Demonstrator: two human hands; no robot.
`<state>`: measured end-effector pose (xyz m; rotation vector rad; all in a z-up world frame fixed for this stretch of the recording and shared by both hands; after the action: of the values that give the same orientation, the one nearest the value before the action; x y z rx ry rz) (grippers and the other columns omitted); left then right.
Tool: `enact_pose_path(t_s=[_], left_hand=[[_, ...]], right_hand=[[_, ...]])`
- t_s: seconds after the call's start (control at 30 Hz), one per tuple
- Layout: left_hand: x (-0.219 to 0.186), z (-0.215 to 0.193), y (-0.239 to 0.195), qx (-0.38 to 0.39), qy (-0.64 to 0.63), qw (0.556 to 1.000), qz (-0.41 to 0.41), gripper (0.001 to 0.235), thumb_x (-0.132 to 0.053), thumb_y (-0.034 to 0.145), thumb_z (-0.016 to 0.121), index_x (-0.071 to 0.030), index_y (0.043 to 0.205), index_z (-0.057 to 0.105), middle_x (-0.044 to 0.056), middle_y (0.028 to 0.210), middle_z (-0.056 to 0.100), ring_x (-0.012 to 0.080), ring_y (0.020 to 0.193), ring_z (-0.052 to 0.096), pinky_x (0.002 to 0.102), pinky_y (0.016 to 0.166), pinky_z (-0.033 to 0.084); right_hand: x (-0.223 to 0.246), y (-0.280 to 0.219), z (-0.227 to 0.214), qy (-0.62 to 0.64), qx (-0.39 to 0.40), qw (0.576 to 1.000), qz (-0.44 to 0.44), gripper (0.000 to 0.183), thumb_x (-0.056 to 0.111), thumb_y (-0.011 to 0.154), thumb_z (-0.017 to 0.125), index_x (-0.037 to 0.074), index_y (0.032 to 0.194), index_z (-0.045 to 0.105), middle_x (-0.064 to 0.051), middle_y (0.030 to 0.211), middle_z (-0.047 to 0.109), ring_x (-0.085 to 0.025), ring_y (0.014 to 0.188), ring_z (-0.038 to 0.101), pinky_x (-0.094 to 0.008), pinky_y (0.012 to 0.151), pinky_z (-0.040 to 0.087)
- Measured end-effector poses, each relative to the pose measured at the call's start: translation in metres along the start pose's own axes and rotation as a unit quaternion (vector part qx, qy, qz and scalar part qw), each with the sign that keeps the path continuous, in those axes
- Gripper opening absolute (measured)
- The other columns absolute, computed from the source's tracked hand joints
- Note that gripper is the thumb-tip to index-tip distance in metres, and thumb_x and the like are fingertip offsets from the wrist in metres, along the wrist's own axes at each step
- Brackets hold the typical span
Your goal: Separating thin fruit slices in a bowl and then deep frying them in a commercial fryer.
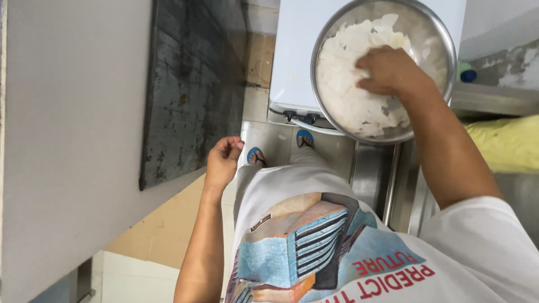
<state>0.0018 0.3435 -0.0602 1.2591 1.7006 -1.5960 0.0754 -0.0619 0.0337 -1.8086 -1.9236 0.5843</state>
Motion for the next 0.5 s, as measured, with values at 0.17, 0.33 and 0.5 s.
enact_pose_path(t_s=[0.17, 0.33, 0.5], left_hand=[[-0.052, 0.027, -0.003, -0.033, 0.028, 0.999, 0.027, 0.017, -0.025, 0.097, 0.066, -0.012, 0.107, 0.073, -0.006, 0.091, 0.068, 0.0071, 0.085, 0.059, 0.024, 0.082, 0.049], [-0.14, 0.087, -0.011, 0.011, -0.021, 0.998, 0.061, 0.015, -0.021, 0.098, 0.063, -0.01, 0.107, 0.069, 0.001, 0.086, 0.062, 0.0111, 0.051, 0.053, 0.029, 0.029, 0.051], [-0.166, 0.137, 0.005, 0.02, -0.07, 0.987, 0.142, 0.018, -0.02, 0.097, 0.069, -0.009, 0.11, 0.071, -0.001, 0.1, 0.072, 0.0082, 0.093, 0.065, 0.023, 0.086, 0.053]], right_hand=[[-0.053, 0.01, 0.02, 0.055, 0.016, 0.995, 0.083, 0.071, 0.053, 0.082, 0.079, 0.016, 0.142, 0.064, -0.017, 0.147, 0.058, -0.041, 0.134, 0.051, -0.054, 0.106, 0.043], [0.01, 0.044, -0.01, 0.224, -0.14, 0.964, -0.031, 0.037, 0.023, 0.105, 0.061, 0.004, 0.136, 0.063, -0.019, 0.134, 0.062, -0.04, 0.134, 0.046, -0.057, 0.115, 0.033], [-0.019, 0.069, 0.015, 0.319, -0.166, 0.93, -0.07, 0.011, 0.016, 0.1, 0.072, 0.01, 0.105, 0.066, -0.005, 0.102, 0.057, -0.024, 0.096, 0.056, -0.038, 0.08, 0.047]])
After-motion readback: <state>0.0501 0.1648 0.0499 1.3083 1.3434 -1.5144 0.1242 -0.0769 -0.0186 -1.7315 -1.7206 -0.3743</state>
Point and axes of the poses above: each hand's wrist, its own y-axis towards the middle knuckle, its own z-axis out of the palm, x = y × z, the point moved 10 cm from there along y, towards the middle knuckle
